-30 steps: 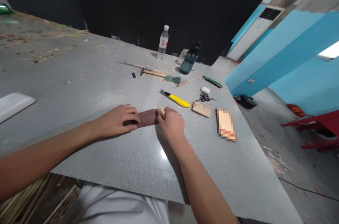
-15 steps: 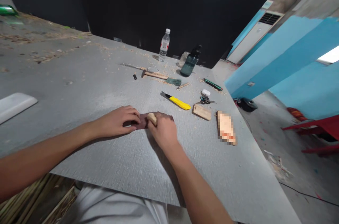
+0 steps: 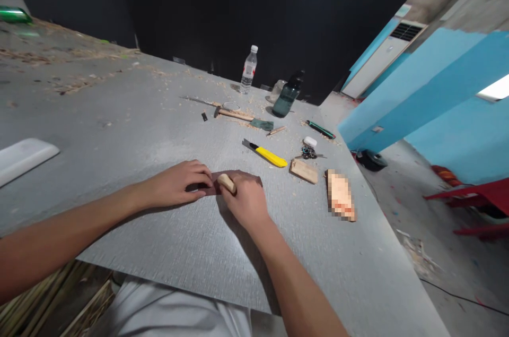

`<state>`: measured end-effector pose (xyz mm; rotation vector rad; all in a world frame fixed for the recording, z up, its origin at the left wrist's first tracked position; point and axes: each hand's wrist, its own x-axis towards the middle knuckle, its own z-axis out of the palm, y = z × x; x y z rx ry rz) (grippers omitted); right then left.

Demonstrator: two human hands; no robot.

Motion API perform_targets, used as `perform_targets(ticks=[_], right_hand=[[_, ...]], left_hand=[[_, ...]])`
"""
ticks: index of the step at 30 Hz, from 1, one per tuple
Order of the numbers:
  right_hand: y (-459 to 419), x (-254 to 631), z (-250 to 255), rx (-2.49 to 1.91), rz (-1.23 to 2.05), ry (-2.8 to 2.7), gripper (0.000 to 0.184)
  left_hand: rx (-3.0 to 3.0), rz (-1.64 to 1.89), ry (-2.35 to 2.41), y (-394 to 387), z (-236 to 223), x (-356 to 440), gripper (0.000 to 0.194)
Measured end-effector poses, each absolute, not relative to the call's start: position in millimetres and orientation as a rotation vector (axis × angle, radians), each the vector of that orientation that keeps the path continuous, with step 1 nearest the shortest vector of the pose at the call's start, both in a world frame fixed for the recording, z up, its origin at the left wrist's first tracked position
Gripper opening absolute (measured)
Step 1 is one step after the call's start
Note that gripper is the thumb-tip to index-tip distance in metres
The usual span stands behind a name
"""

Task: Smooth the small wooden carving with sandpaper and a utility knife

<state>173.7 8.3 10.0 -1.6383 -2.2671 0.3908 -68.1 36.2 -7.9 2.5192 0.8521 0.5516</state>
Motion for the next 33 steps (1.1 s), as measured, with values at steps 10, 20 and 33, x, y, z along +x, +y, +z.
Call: perform_targets(ticks=[10,20,33], right_hand=[[39,224,13,-2.081,0.110,-1.996,0.022],[7,174,10,-1.622,0.366,-2.331,0.018],[17,195,12,-1.803,0.298,-2.210,0.016]], left_hand=[[2.518,0.535,0.889,37,-11,-70,0.016],[2.506,0.539,0.864,35,-5,-69,0.014],[2.542,0.471,0.895,34,-3,-68,0.015]])
